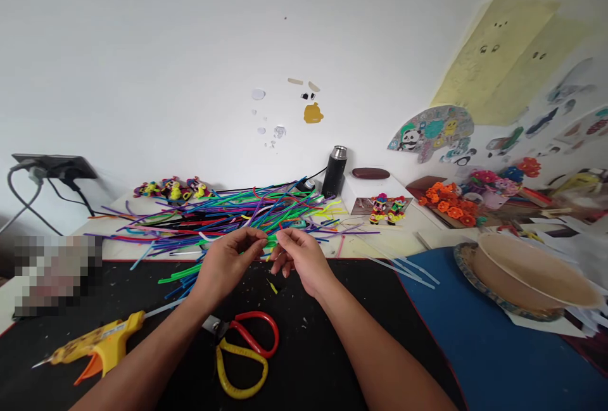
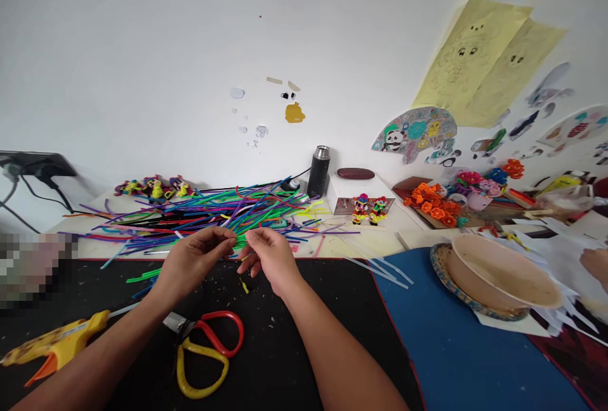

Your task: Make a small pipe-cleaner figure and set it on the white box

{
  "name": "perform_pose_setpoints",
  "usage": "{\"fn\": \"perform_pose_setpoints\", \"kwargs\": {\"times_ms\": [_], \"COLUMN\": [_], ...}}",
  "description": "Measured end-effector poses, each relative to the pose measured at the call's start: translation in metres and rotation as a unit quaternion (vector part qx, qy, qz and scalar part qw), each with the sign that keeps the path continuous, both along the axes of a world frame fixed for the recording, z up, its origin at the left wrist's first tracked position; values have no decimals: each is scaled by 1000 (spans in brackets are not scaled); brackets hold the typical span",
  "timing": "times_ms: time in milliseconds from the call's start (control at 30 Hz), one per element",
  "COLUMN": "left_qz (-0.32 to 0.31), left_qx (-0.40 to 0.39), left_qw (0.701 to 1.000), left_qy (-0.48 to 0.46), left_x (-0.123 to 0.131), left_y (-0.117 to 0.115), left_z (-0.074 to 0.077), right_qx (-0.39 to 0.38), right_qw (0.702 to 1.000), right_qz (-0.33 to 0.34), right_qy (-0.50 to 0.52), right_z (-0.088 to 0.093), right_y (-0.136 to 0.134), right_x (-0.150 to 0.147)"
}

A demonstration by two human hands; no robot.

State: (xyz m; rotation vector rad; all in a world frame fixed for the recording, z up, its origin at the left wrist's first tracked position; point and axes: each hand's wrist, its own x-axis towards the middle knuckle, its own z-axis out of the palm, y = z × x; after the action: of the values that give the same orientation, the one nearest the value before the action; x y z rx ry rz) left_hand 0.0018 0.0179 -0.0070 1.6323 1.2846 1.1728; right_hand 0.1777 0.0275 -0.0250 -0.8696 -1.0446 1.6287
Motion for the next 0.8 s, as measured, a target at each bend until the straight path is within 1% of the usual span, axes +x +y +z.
{"fn": "perform_pose_setpoints", "kwargs": {"times_ms": [233,367,500,600,800], "left_qz": [-12,-7,-2,-2,19], "left_qx": [-29,-37,-24,0,111], "left_qw": [998,998,999,999,993], "left_qy": [-59,-58,-46,-34,46], "left_x": [5,6,6,7,7], "left_y": [-1,-1,-2,-4,-7], "left_z": [7,4,2,2,5], "right_qx": [-5,-4,-7,-9,-48], "right_qw": [1000,1000,999,998,992], "right_qz": [-2,3,15,34,73], "right_qy": [15,25,35,49,90], "right_z": [-1,-2,-3,-3,0], "right_y": [2,2,3,3,2], "right_x": [1,1,2,3,4]}}
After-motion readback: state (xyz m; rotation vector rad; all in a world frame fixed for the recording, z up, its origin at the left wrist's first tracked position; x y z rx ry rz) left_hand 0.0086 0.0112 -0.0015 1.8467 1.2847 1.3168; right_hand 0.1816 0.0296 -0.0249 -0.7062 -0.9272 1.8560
